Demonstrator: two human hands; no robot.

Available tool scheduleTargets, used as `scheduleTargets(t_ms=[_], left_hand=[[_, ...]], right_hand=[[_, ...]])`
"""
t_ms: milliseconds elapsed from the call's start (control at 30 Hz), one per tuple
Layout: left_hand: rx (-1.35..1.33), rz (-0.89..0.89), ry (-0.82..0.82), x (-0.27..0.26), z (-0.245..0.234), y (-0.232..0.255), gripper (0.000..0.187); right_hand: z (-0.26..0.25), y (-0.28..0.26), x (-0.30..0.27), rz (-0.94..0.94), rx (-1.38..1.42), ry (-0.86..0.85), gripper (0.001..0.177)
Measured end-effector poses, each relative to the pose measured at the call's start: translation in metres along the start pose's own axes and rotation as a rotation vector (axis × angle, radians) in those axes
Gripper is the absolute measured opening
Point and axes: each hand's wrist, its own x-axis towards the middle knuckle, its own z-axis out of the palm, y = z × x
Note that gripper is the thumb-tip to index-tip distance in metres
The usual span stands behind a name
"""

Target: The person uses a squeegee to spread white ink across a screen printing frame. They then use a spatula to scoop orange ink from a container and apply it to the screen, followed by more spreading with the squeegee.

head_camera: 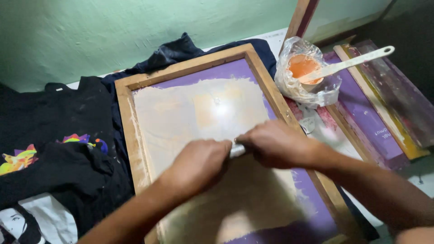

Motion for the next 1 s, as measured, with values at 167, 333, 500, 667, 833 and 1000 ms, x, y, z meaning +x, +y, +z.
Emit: scheduleTargets(t_ms=[167, 333, 500, 667, 833, 1000], left_hand=[[0.316, -0.045, 0.133, 0.087, -0.036, -0.080, 0.021], [0.447, -0.028, 0.292, 0.119, -0.021, -0.117, 0.019], [0.279, 0.161, 0.265, 0.075, 0.009, -0.088, 0.019], [0.435, 0.091, 0.186, 0.004, 0.061, 0.003, 0.010], [0.202, 0.106, -0.152, -0.023, 0.031, 0.043, 0.016], [0.234, -0.234, -0.158, 0.008, -0.025, 0.011, 0.014]], right_hand=[[-0.024, 0.053, 0.096, 0.091, -0.186, 0.304, 0.015], [0.000, 0.085, 0.146, 0.007, -0.244, 0.495, 0.021], [0.019, 0.061, 0.085, -0.100, -0.195, 0.389, 0.014], [0.063, 0.011, -0.011, -0.168, -0.094, 0.256, 0.031], [0.038, -0.014, -0.048, -0.209, -0.008, 0.014, 0.029], [0.003, -0.007, 0.011, -0.052, -0.111, 0.171, 0.015]])
